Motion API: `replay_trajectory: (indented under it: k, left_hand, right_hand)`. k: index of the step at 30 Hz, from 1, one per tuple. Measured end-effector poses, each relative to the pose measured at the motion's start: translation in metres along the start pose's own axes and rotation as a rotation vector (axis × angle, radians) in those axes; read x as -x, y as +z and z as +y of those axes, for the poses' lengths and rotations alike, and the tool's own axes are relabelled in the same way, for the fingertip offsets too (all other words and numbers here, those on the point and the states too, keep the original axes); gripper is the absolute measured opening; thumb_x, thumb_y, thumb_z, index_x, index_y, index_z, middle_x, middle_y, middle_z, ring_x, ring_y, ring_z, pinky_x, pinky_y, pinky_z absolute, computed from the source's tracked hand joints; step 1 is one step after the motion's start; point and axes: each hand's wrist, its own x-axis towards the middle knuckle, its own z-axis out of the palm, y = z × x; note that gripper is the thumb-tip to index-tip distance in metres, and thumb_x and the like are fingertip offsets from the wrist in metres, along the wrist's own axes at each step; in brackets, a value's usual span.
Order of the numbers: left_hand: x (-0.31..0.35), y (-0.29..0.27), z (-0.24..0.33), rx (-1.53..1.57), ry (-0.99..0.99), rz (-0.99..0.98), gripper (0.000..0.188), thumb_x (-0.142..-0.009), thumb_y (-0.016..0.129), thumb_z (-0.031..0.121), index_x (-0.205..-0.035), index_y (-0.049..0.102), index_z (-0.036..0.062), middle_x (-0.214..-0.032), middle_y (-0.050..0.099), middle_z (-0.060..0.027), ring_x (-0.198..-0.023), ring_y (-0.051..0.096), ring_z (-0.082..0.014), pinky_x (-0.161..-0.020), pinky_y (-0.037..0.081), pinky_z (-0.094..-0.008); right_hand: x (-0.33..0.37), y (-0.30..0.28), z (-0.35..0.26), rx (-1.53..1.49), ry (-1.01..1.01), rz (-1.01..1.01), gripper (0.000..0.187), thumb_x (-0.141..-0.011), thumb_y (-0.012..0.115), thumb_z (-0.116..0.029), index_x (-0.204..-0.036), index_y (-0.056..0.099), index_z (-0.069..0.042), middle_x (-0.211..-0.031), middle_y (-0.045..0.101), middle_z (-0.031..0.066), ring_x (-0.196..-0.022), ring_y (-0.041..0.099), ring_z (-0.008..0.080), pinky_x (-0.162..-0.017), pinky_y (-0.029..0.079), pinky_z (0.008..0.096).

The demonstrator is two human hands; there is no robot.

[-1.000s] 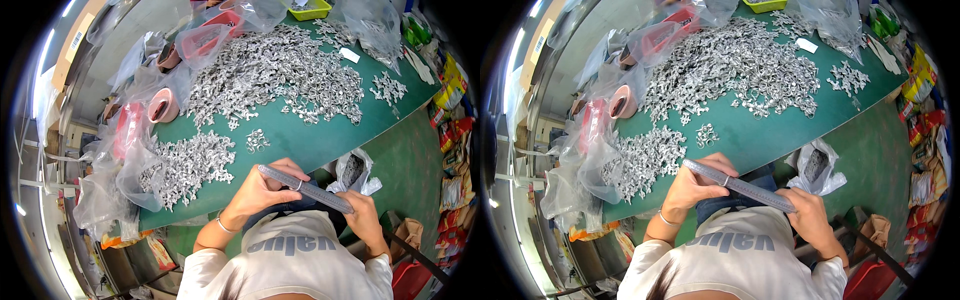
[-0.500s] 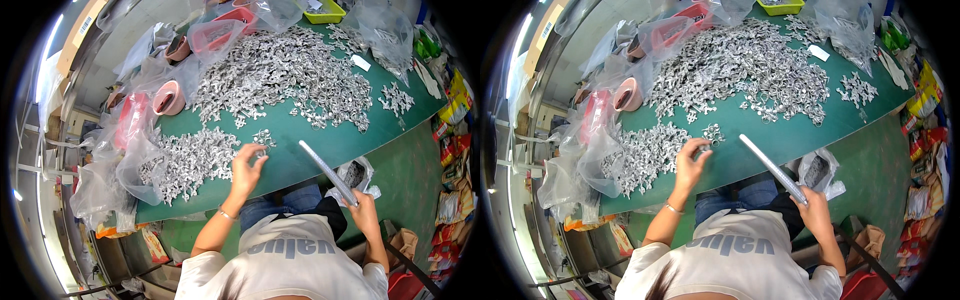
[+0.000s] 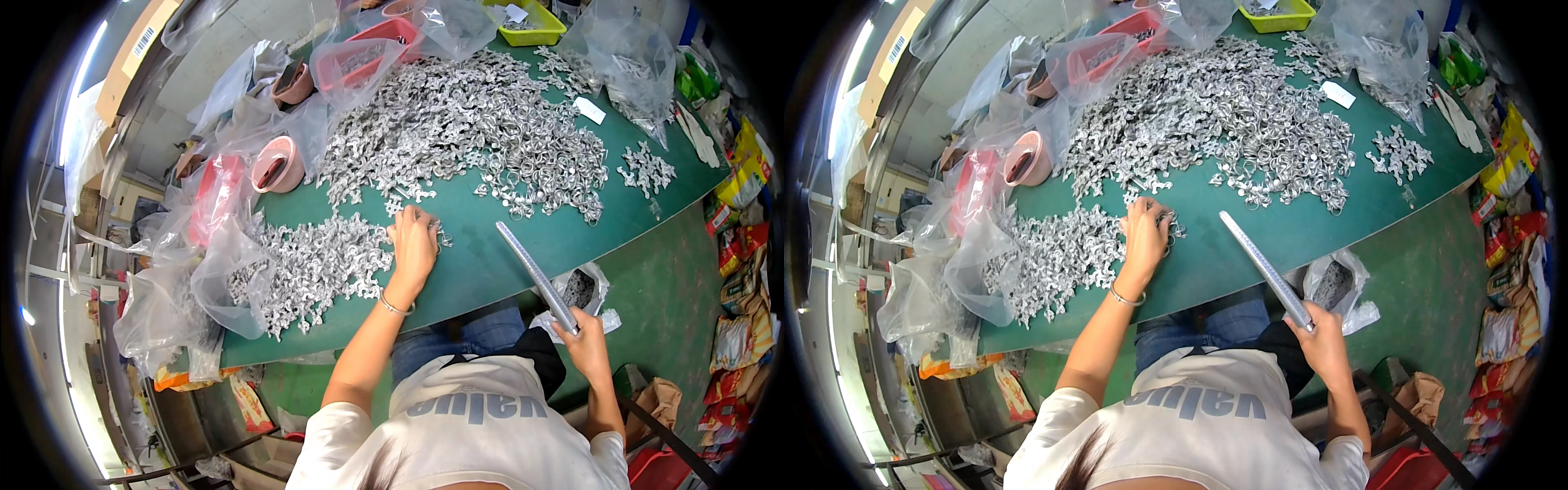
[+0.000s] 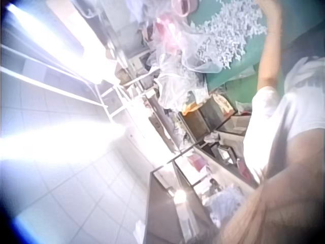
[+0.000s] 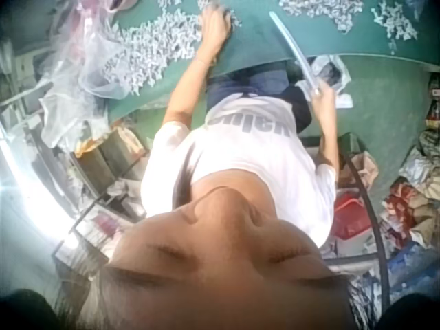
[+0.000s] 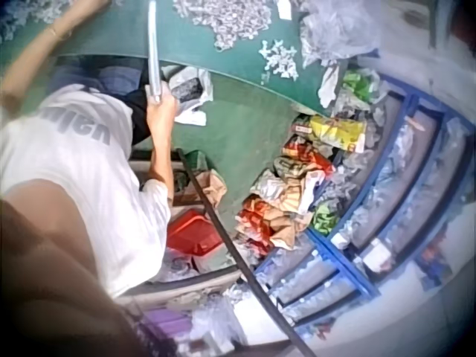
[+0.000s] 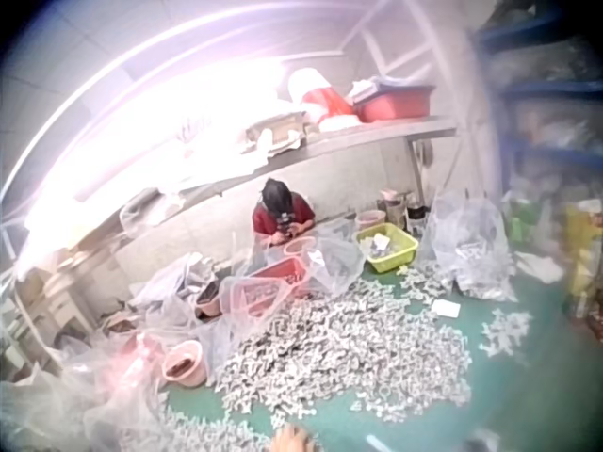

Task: The person picks up metal ring components from a table, slides them onto a tapered sizing tool one at a time, and then places them into a small bag.

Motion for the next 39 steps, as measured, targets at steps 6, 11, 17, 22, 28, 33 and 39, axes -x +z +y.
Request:
replay_trajectory:
  k: [6,11,17,22,28,33,39]
  left_hand:
    - [-0.009,-0.012,0.004,0.435,-0.091,0.07,0.007,-0.074,0.063,0.003,-0.08,0.063,-0.0007,-0.094,0.061,-0.0117,-0.082,0.059,-0.0214,-0.072,0.046,-0.0324]
    - [0.005,-0.057,0.047,1.315,-0.303,-0.161,0.005,-0.078,0.059,-0.006,-0.082,0.058,-0.0084,-0.1,0.061,-0.0171,-0.087,0.06,-0.0159,-0.079,0.049,-0.0244]
    - [-0.001,-0.035,0.036,1.047,-0.198,0.069,0.005,-0.076,0.059,-0.008,-0.08,0.055,-0.0073,-0.098,0.062,-0.0171,-0.084,0.062,-0.0171,-0.074,0.05,-0.0246]
    - [-0.007,0.001,0.004,0.594,-0.178,0.246,0.013,-0.073,0.061,-0.009,-0.085,0.054,-0.0068,-0.096,0.062,-0.0158,-0.078,0.062,-0.0152,-0.071,0.051,-0.023]
    - [0.014,-0.032,0.039,1.237,-0.271,0.05,0.031,-0.074,0.06,-0.011,-0.103,0.048,-0.0072,-0.1,0.059,-0.0177,-0.088,0.059,-0.0166,-0.08,0.049,-0.0254]
    - [0.022,-0.079,0.063,1.374,-0.26,-0.041,0.033,-0.074,0.06,-0.01,-0.106,0.05,-0.0082,-0.102,0.058,-0.0187,-0.09,0.059,-0.0188,-0.081,0.049,-0.0269]
    - [0.023,-0.093,0.069,1.494,-0.197,-0.071,0.032,-0.072,0.061,-0.011,-0.103,0.053,-0.0082,-0.103,0.057,-0.0171,-0.09,0.059,-0.0193,-0.08,0.05,-0.0284]
  right_hand:
    - [-0.001,0.008,0.003,-0.133,0.034,-0.035,0.012,-0.072,0.065,-0.003,-0.08,0.059,0.002,-0.056,0.045,0.0068,-0.054,0.04,0.009,-0.05,0.036,0.0266]
    - [0.002,0.002,-0.019,-0.192,-0.019,-0.195,0.016,-0.072,0.067,-0.005,-0.087,0.062,0.0,-0.061,0.051,0.0066,-0.058,0.045,0.0083,-0.055,0.039,0.0243]
    - [-0.009,0.005,-0.019,-0.208,-0.027,-0.244,0.015,-0.073,0.066,-0.004,-0.087,0.062,0.001,-0.062,0.053,0.0048,-0.059,0.046,0.0075,-0.056,0.039,0.0238]
    - [-0.041,0.043,-0.003,-0.338,0.046,-0.188,0.015,-0.076,0.065,-0.007,-0.088,0.06,0.0,-0.059,0.049,-0.0022,-0.053,0.043,0.0047,-0.047,0.035,0.0216]
    - [-0.044,0.045,-0.016,-0.512,0.176,-0.18,0.015,-0.077,0.064,-0.007,-0.09,0.06,-0.001,-0.056,0.046,-0.0035,-0.05,0.042,0.0032,-0.044,0.033,0.0198]
    - [-0.024,0.008,-0.016,-0.226,-0.237,-0.199,0.014,-0.075,0.065,-0.006,-0.086,0.061,0.0,-0.055,0.05,0.0037,-0.049,0.045,0.008,-0.045,0.035,0.0237]
    - [-0.005,-0.026,-0.039,-0.055,-0.169,-0.242,0.016,-0.073,0.065,-0.004,-0.087,0.06,0.002,-0.056,0.046,0.0128,-0.047,0.041,0.0163,-0.047,0.036,0.0274]
